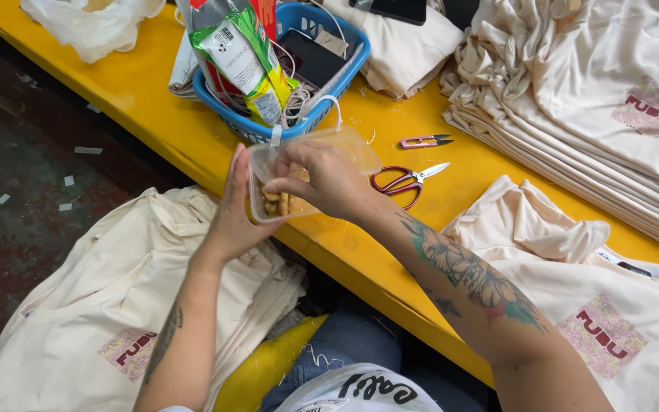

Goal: The person is inspecting t-shirts and using scissors to trim loose threads before folding them.

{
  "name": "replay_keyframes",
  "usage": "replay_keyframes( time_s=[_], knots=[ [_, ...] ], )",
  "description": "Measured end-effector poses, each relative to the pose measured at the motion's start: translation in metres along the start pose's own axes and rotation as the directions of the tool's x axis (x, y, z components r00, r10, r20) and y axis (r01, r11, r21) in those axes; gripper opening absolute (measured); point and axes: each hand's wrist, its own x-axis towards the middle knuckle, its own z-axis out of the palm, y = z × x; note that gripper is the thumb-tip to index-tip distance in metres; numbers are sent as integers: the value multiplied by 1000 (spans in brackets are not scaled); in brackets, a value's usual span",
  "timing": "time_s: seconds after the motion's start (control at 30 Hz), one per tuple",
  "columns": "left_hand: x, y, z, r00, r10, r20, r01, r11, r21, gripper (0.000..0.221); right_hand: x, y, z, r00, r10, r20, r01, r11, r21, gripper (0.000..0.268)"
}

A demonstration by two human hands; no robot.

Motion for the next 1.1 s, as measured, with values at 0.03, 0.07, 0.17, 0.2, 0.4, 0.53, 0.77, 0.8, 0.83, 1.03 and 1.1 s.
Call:
replay_keyframes(
  time_s=[0.03,0.07,0.17,0.2,0.4,0.53,0.77,0.8,0.83,1.03,1.1],
  knots=[
    [2,0,-7,996,-54,71,57,998,-36,124,2,-2,-2,999,-27,-20,25,996,-81,28],
    [5,0,-14,984,-106,144,116,991,-67,120,4,-5,-3,998,-55,-37,49,986,-162,29],
    [8,14,-29,975,-125,185,124,992,18,113,14,3,-13,996,-11,-90,-2,988,-152,25],
    [8,19,-36,975,-125,184,124,992,18,113,15,4,-16,996,-12,-90,-1,988,-152,25],
    [33,14,-23,986,163,26,-161,921,355,33,15,6,-23,982,-4,-190,6,1000,6,27],
    [59,8,25,930,211,301,-357,712,605,16,15,12,-18,973,-55,-226,30,993,-111,30],
    [83,98,58,852,-96,515,-474,280,835,41,1,14,-16,952,-27,-305,-10,993,-120,30],
    [81,31,86,844,-61,532,-497,282,821,41,2,15,-20,943,-21,-333,-28,990,-140,30],
    [74,-32,98,814,2,580,-573,155,804,51,3,15,-19,967,42,-251,-86,982,-170,38],
    [79,-39,80,775,-7,632,-620,-202,758,71,4,20,-12,959,77,-272,-128,976,-176,48],
    [80,-47,79,798,1,603,-589,-214,779,70,2,18,-14,957,89,-278,-136,979,-154,49]
  ],
)
